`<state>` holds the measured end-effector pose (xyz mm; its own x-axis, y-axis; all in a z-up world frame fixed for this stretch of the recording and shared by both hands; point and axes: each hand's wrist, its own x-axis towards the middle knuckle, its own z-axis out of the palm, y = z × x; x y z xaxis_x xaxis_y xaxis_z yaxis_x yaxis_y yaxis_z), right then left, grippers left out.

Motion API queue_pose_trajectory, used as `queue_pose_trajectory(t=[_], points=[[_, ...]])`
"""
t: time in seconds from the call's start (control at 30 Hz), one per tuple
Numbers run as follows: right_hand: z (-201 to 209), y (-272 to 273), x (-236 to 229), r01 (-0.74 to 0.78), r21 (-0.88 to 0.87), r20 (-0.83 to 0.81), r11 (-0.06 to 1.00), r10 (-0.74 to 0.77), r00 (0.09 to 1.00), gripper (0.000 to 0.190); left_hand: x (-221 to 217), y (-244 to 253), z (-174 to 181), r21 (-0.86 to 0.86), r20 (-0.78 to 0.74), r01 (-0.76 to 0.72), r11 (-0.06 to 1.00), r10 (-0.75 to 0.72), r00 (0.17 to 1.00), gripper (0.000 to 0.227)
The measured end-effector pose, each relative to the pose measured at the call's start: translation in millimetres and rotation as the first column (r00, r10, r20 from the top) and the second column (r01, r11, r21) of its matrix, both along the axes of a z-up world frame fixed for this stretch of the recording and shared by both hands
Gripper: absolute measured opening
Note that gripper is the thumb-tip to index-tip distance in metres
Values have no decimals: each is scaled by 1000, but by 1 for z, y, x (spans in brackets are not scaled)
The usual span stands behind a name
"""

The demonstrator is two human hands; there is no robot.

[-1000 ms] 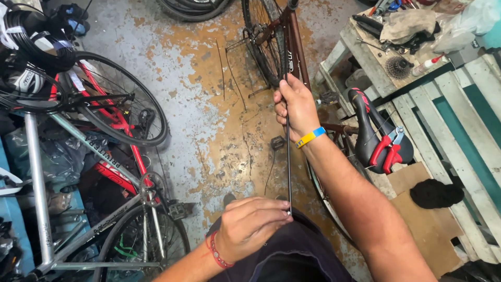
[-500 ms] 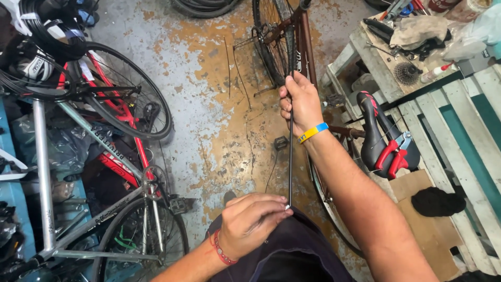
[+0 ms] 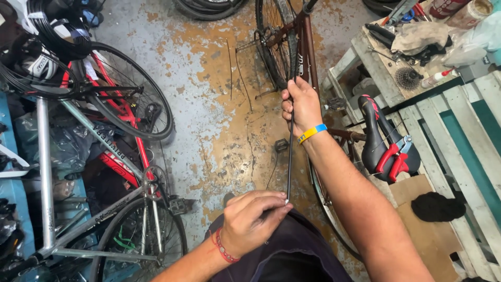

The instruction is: The person works on a bicycle brake cable in a workshop, using pliers to cut the cable and then manipulating the ends by hand. They also handle a small white tube, likely containing lubricant, and continue to adjust the cable components.

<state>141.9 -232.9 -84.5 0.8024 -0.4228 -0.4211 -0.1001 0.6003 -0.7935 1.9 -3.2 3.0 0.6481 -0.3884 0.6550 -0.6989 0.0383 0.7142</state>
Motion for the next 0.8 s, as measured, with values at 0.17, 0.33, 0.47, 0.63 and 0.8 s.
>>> queue_pose_trajectory(t=[0.17,0.33,0.47,0.63,0.8], points=[[-4,-3,-1,10,-13,-3,1000,-10,1000,69,-1,3,6,-3,-98,15,1000,-15,995,8],[5,0,-1,24,-8,4,1000,-24,1000,50,-1,5,6,39,-233,15,999,-6,973,8],[3,-1,1,43,-17,-2,999,-43,999,48,-8,6,-3,56,-443,25,998,2,896,17],[3,0,3,31,-29,6,999,-31,1000,49,-7,6,-1,73,-464,41,996,-3,886,10],[-3,-2,4,39,-37,-5,999,-39,999,55,-8,6,-3,138,-430,1,990,59,901,8]])
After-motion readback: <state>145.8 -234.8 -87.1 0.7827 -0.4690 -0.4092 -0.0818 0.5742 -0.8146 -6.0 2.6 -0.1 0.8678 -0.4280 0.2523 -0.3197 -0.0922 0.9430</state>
